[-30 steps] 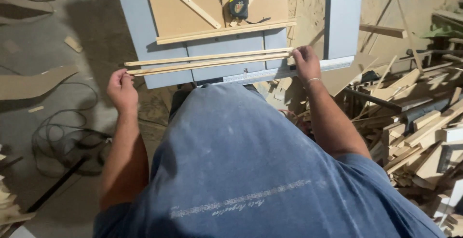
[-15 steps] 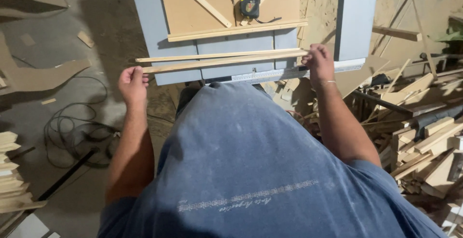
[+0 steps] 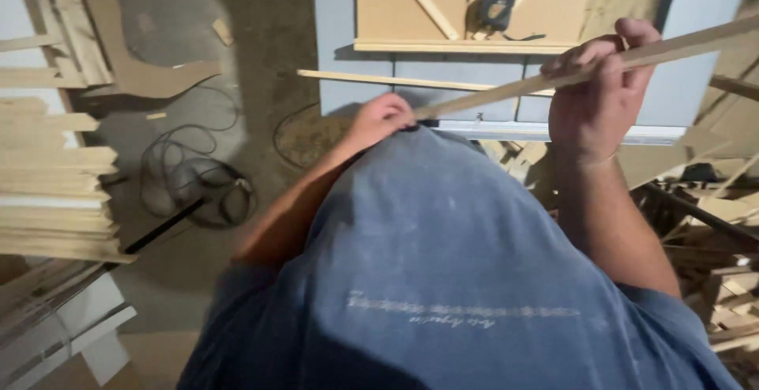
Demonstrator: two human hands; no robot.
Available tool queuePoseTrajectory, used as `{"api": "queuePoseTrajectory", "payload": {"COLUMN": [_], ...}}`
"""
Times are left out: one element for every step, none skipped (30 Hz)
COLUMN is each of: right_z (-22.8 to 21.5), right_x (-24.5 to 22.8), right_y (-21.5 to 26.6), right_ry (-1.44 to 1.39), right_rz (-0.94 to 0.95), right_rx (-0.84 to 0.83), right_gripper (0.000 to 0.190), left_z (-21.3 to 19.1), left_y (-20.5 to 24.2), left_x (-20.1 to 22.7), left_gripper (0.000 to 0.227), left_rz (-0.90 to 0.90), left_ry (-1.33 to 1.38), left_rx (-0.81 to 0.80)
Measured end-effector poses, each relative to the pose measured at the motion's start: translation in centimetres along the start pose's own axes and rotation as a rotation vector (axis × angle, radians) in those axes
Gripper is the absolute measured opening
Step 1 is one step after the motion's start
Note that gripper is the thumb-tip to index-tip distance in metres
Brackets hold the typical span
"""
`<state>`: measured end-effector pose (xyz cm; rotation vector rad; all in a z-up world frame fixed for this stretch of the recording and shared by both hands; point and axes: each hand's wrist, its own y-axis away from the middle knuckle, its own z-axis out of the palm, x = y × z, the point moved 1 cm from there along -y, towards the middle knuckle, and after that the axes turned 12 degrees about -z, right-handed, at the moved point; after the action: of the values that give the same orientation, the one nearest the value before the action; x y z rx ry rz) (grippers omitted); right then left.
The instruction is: Measuring and arranging thin wooden slats on a table saw crosscut sled for preparation.
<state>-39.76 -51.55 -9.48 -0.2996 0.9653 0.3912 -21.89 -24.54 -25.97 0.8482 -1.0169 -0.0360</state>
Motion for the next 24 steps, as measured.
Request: {"api": "queuePoseTrajectory", "payload": {"right_z": [2.2,4.3,3.6,3.0,2.3,2.6,2.9,3.3,2.0,0.7,-0.6,-1.5,-2.2,-3.0,-3.6,-4.2,-4.8,-4.8,-4.8,-4.9,-4.3,-3.7,-3.1,-3.3], "right_x": [-0.7,-1.4,-1.3,-0.9,-0.6,0.6,1.8,3.1,5.0,6.9,8.8,9.7,10.8,11.8,12.7,13.6,14.5,14.9,15.3,15.7,15.7,15.6,15.5,15.2], "right_y": [0.1,0.2,0.1,0.0,0.1,0.7,1.2,1.7,2.4,3.2,4.1,4.9,5.6,6.2,6.5,6.8,7.1,7.2,7.3,7.4,7.4,7.5,7.5,7.5], "right_ry": [0.154,0.306,0.300,0.755,1.211,1.207,1.213,1.216,1.217,1.285,1.349,1.346,1.421,1.495,1.487,1.497,1.508,1.503,1.527,1.550,1.551,1.543,1.532,1.536], "right_rz": [-0.199,-0.403,-0.401,-0.418,-0.404,-0.405,-0.352,-0.299,-0.299,-0.338,-0.374,-0.370,-0.405,-0.442,-0.443,-0.440,-0.436,-0.436,-0.428,-0.419,-0.414,-0.552,-0.688,-0.683], "right_rx": [-0.218,-0.432,-0.437,-0.688,-0.916,-0.917,-1.035,-1.153,-1.156,-1.238,-1.328,-1.338,-1.343,-1.346,-1.354,-1.367,-1.377,-1.382,-1.402,-1.422,-1.421,-1.365,-1.304,-1.304], "right_gripper": [0.036,0.027,0.027,0.031,0.043,0.043,0.044,0.051,0.051,0.043,0.037,0.037,0.036,0.037,0.037,0.037,0.037,0.037,0.038,0.039,0.039,0.035,0.032,0.032], "left_z": [0.9,1.8,1.6,1.4,1.2,-1.9,-5.3,-8.4,-9.9,-11.7,-13.2,-13.5,-14.0,-14.4,-14.2,-13.9,-13.6,-13.4,-13.3,-13.1,-13.8,-14.5,-15.2,-14.9], "left_y": [-0.2,-0.4,0.7,1.8,2.9,0.3,-2.0,-4.3,-4.0,-3.5,-2.6,-1.5,-0.5,0.5,0.8,1.1,1.2,1.3,1.4,1.4,0.2,-1.0,-2.3,-2.1], "left_x": [0.5,1.1,3.2,5.2,7.2,2.3,-2.1,-6.4,-6.2,-6.2,-6.7,-6.6,-6.4,-6.1,-5.9,-5.7,-5.4,-5.5,-5.5,-5.5,-7.1,-8.6,-10.1,-9.9], "left_gripper": [0.013,0.012,0.012,0.017,0.024,0.024,0.020,0.017,0.017,0.025,0.032,0.032,0.044,0.057,0.057,0.046,0.037,0.037,0.043,0.053,0.053,0.053,0.054,0.054], "left_rz": [-0.022,-0.046,-0.045,-0.135,-0.227,-0.227,-0.144,-0.054,-0.054,-0.179,-0.307,-0.312,-0.273,-0.234,-0.234,-0.193,-0.153,-0.154,-0.104,-0.055,-0.058,0.023,0.105,0.101], "left_ry": [-0.215,-0.430,-0.428,-0.481,-0.536,-0.537,-0.467,-0.391,-0.388,0.050,0.503,0.510,0.495,0.478,0.482,0.379,0.274,0.276,0.154,0.032,0.031,0.009,-0.012,-0.012], "left_rx": [0.018,0.036,0.044,0.108,0.168,0.172,0.400,0.623,0.623,0.774,0.903,0.908,0.790,0.673,0.681,0.681,0.677,0.683,0.679,0.672,0.670,0.672,0.671,0.667]}}
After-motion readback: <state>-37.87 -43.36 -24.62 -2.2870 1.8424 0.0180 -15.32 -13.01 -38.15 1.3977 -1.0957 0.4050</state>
